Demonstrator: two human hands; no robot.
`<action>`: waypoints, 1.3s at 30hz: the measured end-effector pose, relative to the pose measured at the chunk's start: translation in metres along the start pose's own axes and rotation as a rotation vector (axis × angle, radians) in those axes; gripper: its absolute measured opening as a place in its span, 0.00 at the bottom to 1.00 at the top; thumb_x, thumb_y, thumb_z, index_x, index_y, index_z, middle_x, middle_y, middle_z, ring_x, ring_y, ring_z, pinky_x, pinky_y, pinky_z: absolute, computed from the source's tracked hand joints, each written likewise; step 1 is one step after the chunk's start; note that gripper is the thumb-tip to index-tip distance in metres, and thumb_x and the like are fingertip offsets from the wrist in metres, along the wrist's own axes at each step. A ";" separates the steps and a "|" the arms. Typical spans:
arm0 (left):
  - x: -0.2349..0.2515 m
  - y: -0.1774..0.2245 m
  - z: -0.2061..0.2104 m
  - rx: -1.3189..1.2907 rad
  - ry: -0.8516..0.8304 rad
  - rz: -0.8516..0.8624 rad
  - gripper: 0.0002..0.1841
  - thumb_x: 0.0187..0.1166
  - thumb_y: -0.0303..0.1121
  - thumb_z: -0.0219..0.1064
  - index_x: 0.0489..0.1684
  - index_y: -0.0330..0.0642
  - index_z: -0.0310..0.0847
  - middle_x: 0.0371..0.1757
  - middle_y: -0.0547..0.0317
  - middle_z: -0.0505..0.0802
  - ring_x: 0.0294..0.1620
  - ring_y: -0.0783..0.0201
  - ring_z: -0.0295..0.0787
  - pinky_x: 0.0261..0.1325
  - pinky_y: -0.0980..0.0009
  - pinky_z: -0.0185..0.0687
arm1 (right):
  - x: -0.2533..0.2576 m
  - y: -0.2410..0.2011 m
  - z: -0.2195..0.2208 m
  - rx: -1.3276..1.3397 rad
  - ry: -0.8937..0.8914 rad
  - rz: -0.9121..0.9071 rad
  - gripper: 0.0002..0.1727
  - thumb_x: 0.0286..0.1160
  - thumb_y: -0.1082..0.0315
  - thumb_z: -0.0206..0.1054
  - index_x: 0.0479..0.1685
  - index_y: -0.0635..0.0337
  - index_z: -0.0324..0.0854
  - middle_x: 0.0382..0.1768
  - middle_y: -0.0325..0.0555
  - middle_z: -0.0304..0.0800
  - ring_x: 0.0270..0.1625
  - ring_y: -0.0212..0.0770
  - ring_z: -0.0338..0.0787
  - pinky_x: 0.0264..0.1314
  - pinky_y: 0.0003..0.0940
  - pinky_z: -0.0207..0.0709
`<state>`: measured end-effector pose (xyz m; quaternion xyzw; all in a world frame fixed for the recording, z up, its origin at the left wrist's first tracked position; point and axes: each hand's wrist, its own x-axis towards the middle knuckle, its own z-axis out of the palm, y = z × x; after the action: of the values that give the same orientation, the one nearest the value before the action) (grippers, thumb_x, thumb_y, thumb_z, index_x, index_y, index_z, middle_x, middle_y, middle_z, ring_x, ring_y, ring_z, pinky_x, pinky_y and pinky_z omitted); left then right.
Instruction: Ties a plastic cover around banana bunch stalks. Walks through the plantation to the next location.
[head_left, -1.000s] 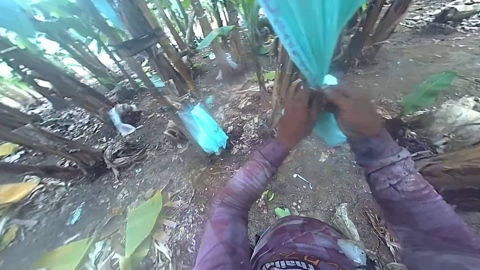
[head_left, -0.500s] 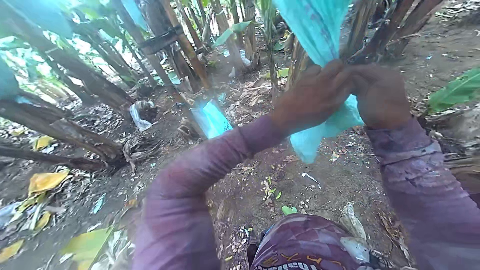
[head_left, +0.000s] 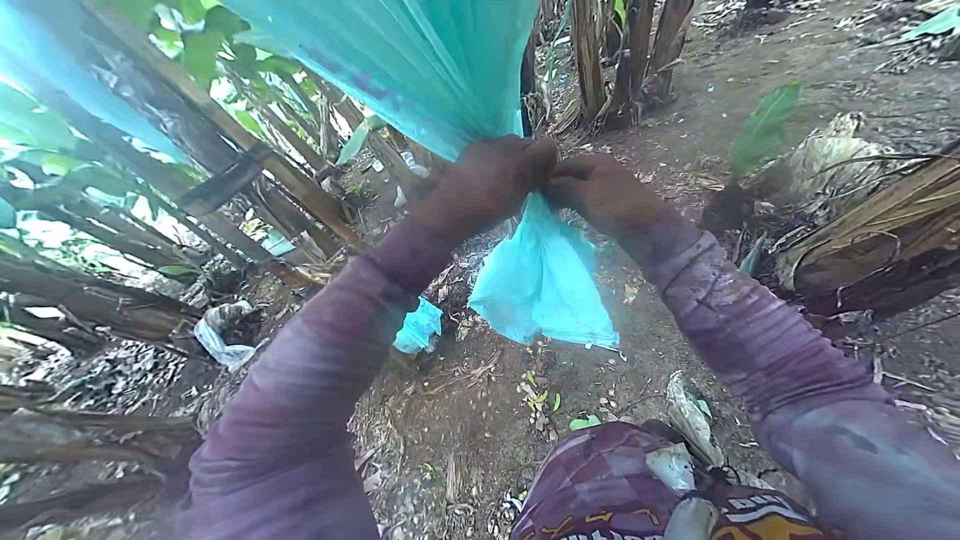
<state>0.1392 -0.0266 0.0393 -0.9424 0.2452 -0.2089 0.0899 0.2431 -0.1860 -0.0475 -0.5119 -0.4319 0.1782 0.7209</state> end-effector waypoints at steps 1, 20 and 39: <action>0.002 0.001 -0.002 -0.023 -0.029 -0.041 0.09 0.87 0.30 0.59 0.49 0.35 0.84 0.41 0.41 0.91 0.46 0.39 0.92 0.47 0.43 0.85 | 0.000 0.000 0.001 0.006 0.012 0.001 0.04 0.79 0.76 0.66 0.39 0.61 0.86 0.32 0.34 0.92 0.34 0.27 0.90 0.45 0.27 0.87; 0.023 -0.017 -0.016 -0.207 -0.180 -0.232 0.11 0.90 0.32 0.56 0.58 0.37 0.81 0.51 0.46 0.92 0.54 0.49 0.91 0.61 0.48 0.81 | 0.015 0.011 0.009 0.057 0.245 -0.048 0.12 0.85 0.67 0.59 0.32 0.54 0.83 0.15 0.27 0.70 0.15 0.23 0.64 0.19 0.19 0.62; 0.009 -0.015 -0.002 -0.181 -0.021 -0.189 0.11 0.89 0.32 0.57 0.54 0.36 0.84 0.51 0.44 0.92 0.50 0.47 0.92 0.57 0.46 0.83 | 0.018 -0.029 -0.019 -0.423 0.089 -0.062 0.09 0.78 0.74 0.70 0.52 0.64 0.88 0.39 0.40 0.94 0.34 0.26 0.91 0.44 0.24 0.88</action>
<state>0.1519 -0.0179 0.0485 -0.9678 0.1721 -0.1835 -0.0130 0.2633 -0.1963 -0.0159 -0.6457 -0.4429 0.0385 0.6208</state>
